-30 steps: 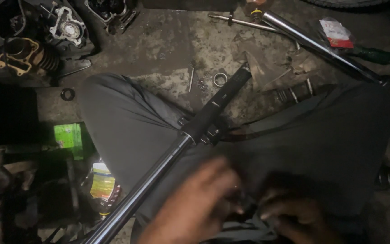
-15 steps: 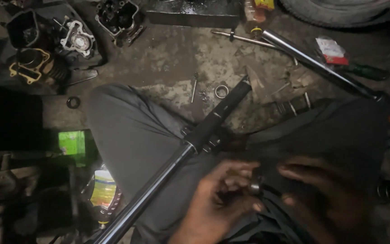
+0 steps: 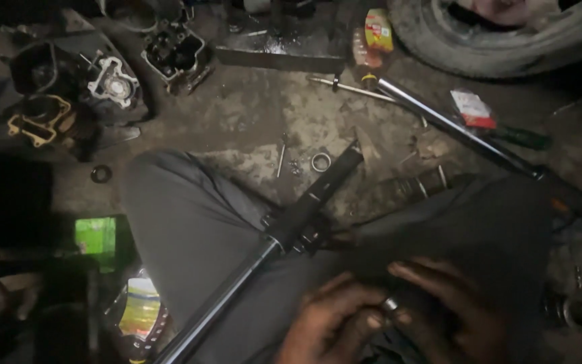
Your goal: The person sits on the floor of a motorcycle repair shop and services a front fork assembly. They wipe fork components with a rag, fit a seal ring onto the fork tube, handle small rings and a packaged part, and pour liquid from a plastic bottle near the parts.
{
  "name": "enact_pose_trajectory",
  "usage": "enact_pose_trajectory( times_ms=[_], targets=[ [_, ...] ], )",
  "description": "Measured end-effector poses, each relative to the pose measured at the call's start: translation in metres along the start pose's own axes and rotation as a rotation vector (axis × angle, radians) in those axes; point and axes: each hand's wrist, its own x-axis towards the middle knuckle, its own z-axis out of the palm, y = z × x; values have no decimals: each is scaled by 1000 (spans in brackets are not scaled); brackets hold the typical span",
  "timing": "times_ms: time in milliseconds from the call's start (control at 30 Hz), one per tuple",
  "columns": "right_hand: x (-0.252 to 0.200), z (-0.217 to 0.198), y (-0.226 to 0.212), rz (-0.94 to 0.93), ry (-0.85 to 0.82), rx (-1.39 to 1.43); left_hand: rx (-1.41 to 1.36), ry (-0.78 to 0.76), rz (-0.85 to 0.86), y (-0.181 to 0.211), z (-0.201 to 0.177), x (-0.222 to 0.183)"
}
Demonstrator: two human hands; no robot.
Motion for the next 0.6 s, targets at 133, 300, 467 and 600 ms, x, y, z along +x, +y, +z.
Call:
enact_pose_trajectory(
  times_ms=[133, 300, 467, 600],
  targets=[
    [-1, 2, -3, 77, 59, 45, -18, -35, -140, 7, -3, 2],
    [1, 9, -13, 90, 113, -20, 88, 19, -143, 6, 0, 3],
    [10, 12, -10, -160, 85, -169, 113, 140, -107, -14, 4, -3],
    [15, 17, -17, -519, 65, -341, 163, 200, 162, -25, 11, -8]
  ],
)
